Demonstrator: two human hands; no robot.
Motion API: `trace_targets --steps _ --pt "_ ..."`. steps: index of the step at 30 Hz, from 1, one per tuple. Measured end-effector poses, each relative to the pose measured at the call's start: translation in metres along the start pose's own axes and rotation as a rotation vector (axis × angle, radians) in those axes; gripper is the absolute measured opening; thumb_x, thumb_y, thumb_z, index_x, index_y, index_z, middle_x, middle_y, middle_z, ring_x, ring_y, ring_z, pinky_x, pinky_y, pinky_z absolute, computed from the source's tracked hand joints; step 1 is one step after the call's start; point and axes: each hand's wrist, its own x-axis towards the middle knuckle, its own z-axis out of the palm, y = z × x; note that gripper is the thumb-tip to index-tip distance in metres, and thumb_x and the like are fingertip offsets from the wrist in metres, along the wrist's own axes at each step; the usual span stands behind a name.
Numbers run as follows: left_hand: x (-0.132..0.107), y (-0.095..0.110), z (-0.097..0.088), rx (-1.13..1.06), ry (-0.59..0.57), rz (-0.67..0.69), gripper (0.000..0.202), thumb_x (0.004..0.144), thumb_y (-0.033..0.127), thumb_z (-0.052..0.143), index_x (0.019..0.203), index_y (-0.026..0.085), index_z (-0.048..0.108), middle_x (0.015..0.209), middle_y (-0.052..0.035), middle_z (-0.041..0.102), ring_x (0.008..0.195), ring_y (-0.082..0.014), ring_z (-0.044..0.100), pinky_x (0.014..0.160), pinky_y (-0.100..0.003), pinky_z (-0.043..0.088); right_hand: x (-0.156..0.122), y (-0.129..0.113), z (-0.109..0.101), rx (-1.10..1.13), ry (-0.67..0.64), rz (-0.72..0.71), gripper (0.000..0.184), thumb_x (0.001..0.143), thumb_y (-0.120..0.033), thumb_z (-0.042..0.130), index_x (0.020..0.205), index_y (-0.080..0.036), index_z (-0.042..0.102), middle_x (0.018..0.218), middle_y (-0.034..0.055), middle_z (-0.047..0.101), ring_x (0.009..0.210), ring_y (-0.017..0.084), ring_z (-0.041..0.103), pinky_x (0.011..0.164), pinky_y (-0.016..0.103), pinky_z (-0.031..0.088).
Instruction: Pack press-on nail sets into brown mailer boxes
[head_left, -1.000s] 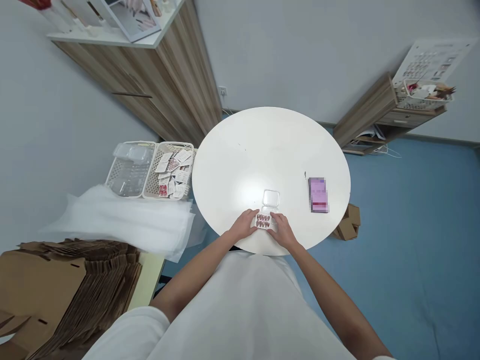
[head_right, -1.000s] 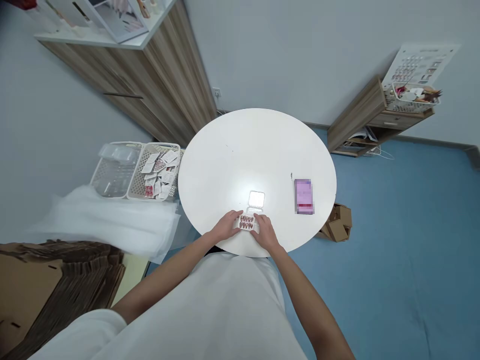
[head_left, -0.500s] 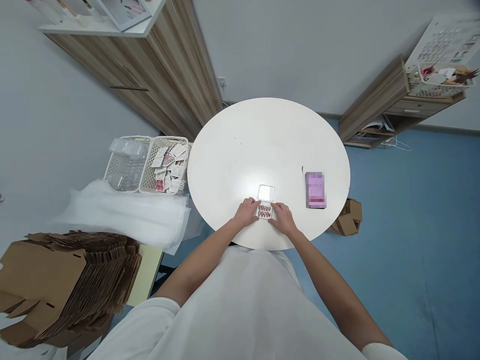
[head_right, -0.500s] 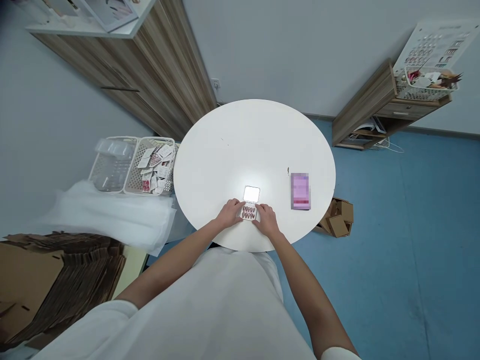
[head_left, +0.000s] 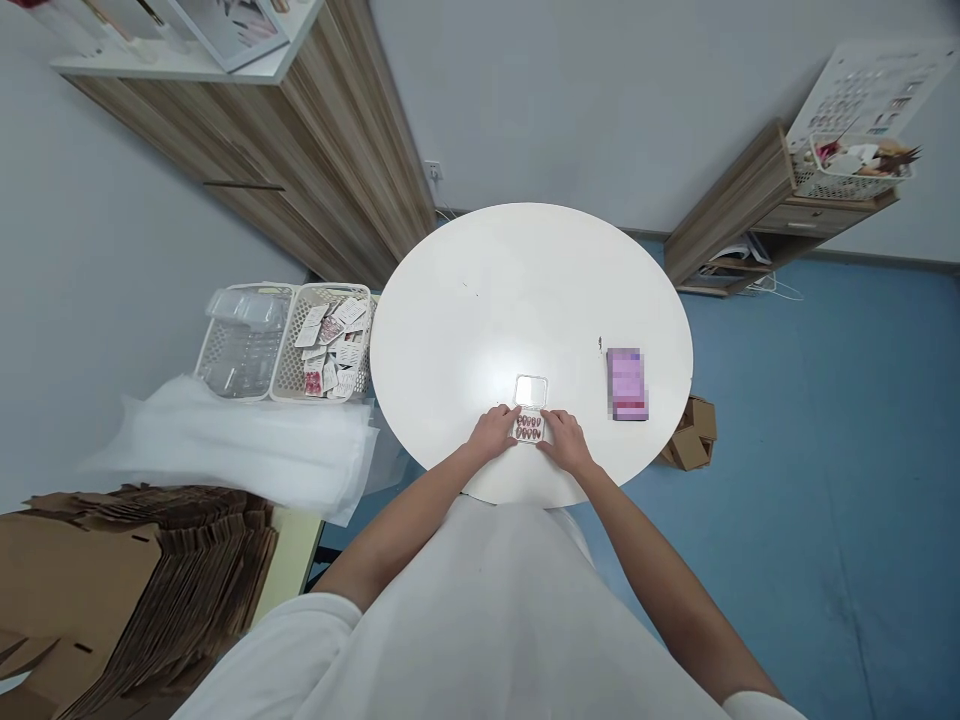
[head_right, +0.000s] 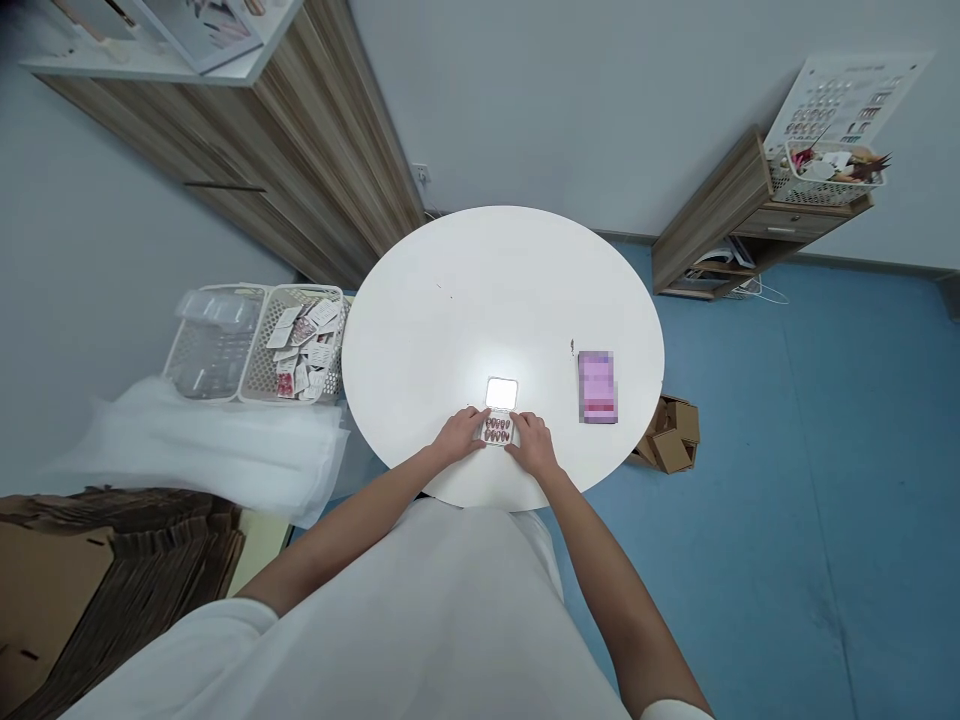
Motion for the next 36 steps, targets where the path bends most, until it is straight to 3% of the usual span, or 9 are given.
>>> trace_targets --steps 6,10,17,22,26,31,36 --pt "-0.002 0.001 -0.001 -0.07 -0.006 -0.031 0.07 0.069 0.026 0.06 0.128 0.023 0.022 0.113 -0.0086 0.045 0.103 -0.0229 0.044 0.08 -0.032 0.037 -0.001 -0.002 0.0 -0.015 0.009 0.002 0.064 0.066 -0.028 0.058 0.125 -0.023 0.033 0.114 0.0082 0.044 0.101 0.025 0.041 0.082 0.038 0.036" --pt "-0.008 0.002 0.002 -0.23 0.042 -0.056 0.074 0.065 0.024 0.062 0.128 0.021 0.023 0.115 -0.009 0.045 0.107 -0.0234 0.042 0.085 -0.034 0.036 -0.004 -0.003 0.001 0.086 0.017 0.043 0.068 0.065 -0.027 0.058 0.127 -0.022 0.03 0.115 0.0085 0.045 0.104 0.025 0.041 0.084 0.038 0.037" --pt "-0.02 0.004 0.019 -0.64 0.112 -0.298 0.046 0.069 0.025 0.057 0.112 0.017 0.043 0.104 -0.0069 0.052 0.086 -0.0138 0.054 0.074 -0.025 0.044 -0.007 -0.001 0.014 0.633 0.076 0.294 0.048 0.071 -0.024 0.043 0.118 -0.018 0.041 0.095 0.0051 0.055 0.076 0.015 0.056 0.074 0.033 0.046" --pt "-0.023 0.009 0.026 -0.832 0.152 -0.299 0.031 0.071 0.022 0.057 0.101 0.018 0.053 0.094 -0.003 0.056 0.078 -0.0119 0.054 0.072 -0.026 0.044 -0.003 -0.007 0.018 0.719 0.105 0.331 0.042 0.066 -0.022 0.045 0.107 -0.017 0.048 0.08 0.0017 0.057 0.063 0.012 0.056 0.064 0.03 0.047" --pt "-0.028 0.015 0.026 -1.087 0.272 -0.386 0.041 0.073 0.024 0.057 0.112 0.015 0.048 0.091 -0.0046 0.056 0.073 -0.0101 0.053 0.069 -0.025 0.045 -0.006 -0.013 0.01 0.834 0.075 0.344 0.04 0.066 -0.025 0.046 0.105 -0.017 0.046 0.08 0.0019 0.056 0.058 0.011 0.053 0.054 0.026 0.045" --pt "-0.042 0.023 0.021 -1.316 0.274 -0.398 0.037 0.075 0.03 0.054 0.109 0.016 0.053 0.082 -0.0032 0.058 0.072 -0.0096 0.053 0.069 -0.025 0.045 -0.021 -0.019 -0.007 1.137 0.035 0.282 0.039 0.063 -0.026 0.054 0.101 -0.02 0.047 0.086 0.0026 0.054 0.062 0.01 0.052 0.057 0.024 0.043" --pt "-0.055 0.029 0.017 -1.471 0.291 -0.379 0.038 0.07 0.035 0.06 0.104 0.018 0.057 0.092 -0.0058 0.059 0.082 -0.0126 0.054 0.071 -0.026 0.044 -0.039 -0.023 -0.019 1.333 0.0 0.238 0.044 0.059 -0.026 0.062 0.101 -0.022 0.05 0.083 0.0002 0.054 0.062 0.009 0.05 0.062 0.027 0.042"
